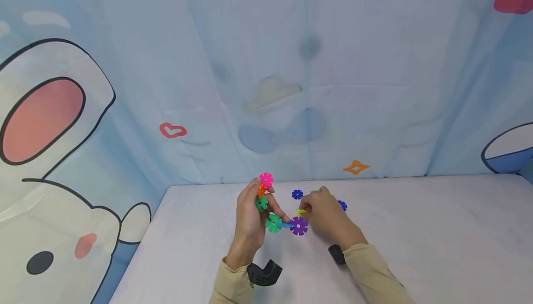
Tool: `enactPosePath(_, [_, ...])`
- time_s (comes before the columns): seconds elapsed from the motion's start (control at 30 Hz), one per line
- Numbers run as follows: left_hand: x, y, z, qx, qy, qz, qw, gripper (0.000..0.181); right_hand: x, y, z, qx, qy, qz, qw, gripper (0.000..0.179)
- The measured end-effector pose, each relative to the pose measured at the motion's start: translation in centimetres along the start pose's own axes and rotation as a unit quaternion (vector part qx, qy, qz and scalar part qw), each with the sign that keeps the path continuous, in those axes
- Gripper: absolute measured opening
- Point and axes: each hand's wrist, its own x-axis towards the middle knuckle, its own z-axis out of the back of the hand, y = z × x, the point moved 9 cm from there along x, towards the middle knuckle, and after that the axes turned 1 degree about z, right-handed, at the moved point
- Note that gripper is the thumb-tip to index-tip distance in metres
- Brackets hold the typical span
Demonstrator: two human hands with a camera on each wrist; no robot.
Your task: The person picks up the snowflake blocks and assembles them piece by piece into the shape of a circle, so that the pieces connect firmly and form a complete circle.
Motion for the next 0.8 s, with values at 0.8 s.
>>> enactPosePath(0.8, [-1.3,-0.3,-0.9,-0.018,-0.071,-0.047,0.9962,0.041,-2.5,6.1,11.6,0.201,-0.226,0.111,0.9469,0.02])
